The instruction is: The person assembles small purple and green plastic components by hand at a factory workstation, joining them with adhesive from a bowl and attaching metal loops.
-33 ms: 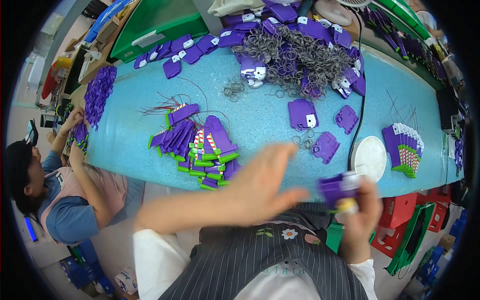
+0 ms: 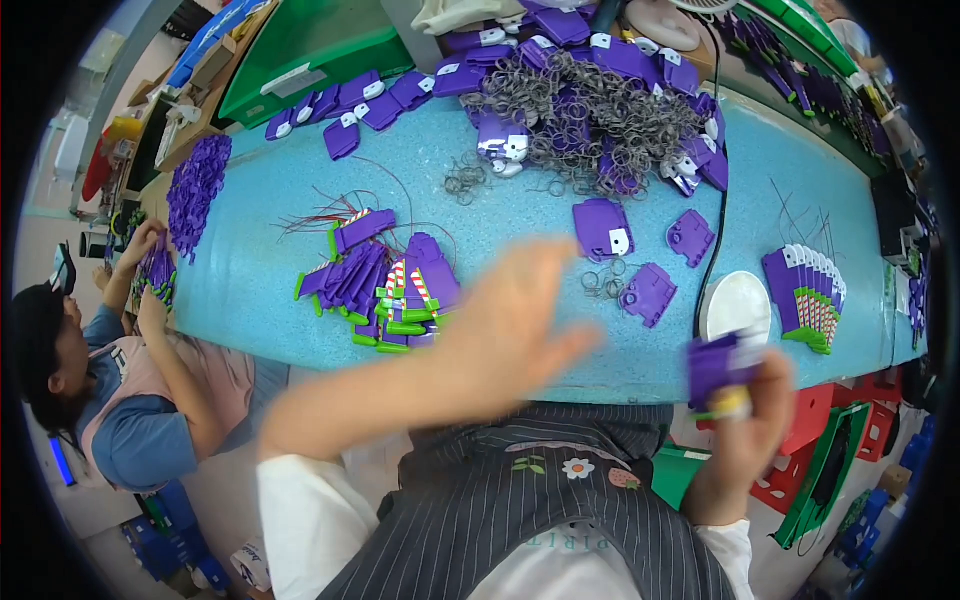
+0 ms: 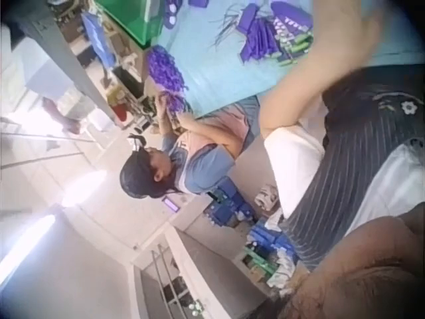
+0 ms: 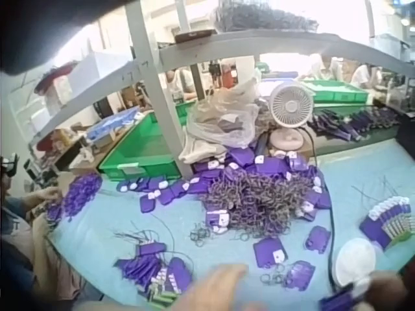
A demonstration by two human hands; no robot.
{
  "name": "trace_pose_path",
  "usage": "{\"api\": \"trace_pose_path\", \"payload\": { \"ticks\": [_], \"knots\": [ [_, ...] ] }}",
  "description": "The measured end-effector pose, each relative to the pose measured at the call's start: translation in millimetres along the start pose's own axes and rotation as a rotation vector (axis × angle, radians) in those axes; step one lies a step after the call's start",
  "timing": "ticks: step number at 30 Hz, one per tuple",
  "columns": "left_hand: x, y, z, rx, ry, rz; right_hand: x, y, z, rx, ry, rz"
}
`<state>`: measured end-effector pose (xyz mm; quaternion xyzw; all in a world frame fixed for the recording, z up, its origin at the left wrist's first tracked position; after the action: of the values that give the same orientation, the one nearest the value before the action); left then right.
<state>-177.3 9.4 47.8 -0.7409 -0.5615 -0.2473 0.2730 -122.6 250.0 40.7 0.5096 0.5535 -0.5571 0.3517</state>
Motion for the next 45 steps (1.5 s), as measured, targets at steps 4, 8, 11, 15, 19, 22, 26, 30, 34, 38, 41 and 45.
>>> {"api": "trace_pose_path", "payload": {
  "ticks": [4, 8, 11, 15, 19, 22, 26, 30, 34, 38, 41, 45],
  "knots": [
    [-75.6, -91.2, -40.0, 0.123, -0.377, -0.225, -2.7, -57.1, -100.1, 0.300, 0.218, -0.302],
    [-99.2, -106.8, -26.9, 0.105, -0.398, -0.205, 46.5, -93.1, -112.3, 0.176, 0.352, -0.187],
    [-88.2, -100.4, -22.8, 0.156, -0.522, -0.125, 61.7, -96.4, -95.6, 0.023, 0.724, -0.322],
    [-87.5, -94.6, -24.2, 0.153, -0.666, 0.063, 49.2, -96.1, -88.6, 0.017, 1.142, -0.441],
    [-96.0, -93.1, -40.5, 0.212, -0.316, 0.033, 32.2, -88.1, -87.7, 0.114, 1.117, -0.440],
    [-103.1, -93.7, -43.0, 0.285, -0.112, -0.114, 9.4, -72.5, -55.5, 0.068, 0.904, -0.460],
    [-119.3, -89.6, -29.2, 0.223, -0.014, -0.499, -18.2, -46.8, -4.4, -0.016, 0.751, -0.521],
    [-115.7, -68.0, -45.1, 0.164, 0.153, -0.589, -32.8, -23.1, 39.4, -0.199, 0.648, -0.552],
    [-40.6, -24.8, -49.9, 0.053, -0.011, 0.028, -19.1, -26.7, 79.9, -0.473, 0.257, -0.326],
    [6.4, 28.9, -22.6, -0.298, 0.210, 0.281, -6.2, -20.3, 142.2, -1.098, -0.319, -0.110],
    [19.2, 53.6, -17.9, -0.273, 0.228, 0.391, -4.1, 1.6, 158.8, -1.300, -0.348, -0.083],
    [-12.4, 70.7, -19.9, -0.089, 0.386, -0.096, -4.0, -10.4, 147.5, -0.900, -0.002, -0.108]
  ]
}}
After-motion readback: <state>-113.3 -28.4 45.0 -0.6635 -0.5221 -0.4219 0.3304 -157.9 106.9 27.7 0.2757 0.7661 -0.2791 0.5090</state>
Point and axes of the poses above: each hand's wrist, its own y-axis away from the middle knuckle, its own z-axis out of the palm, x = y × z, the point moved 8 cm from there along -y, towards the middle knuckle, and after that the axes turned 9 degrees about -z, right-handed, at the moved point
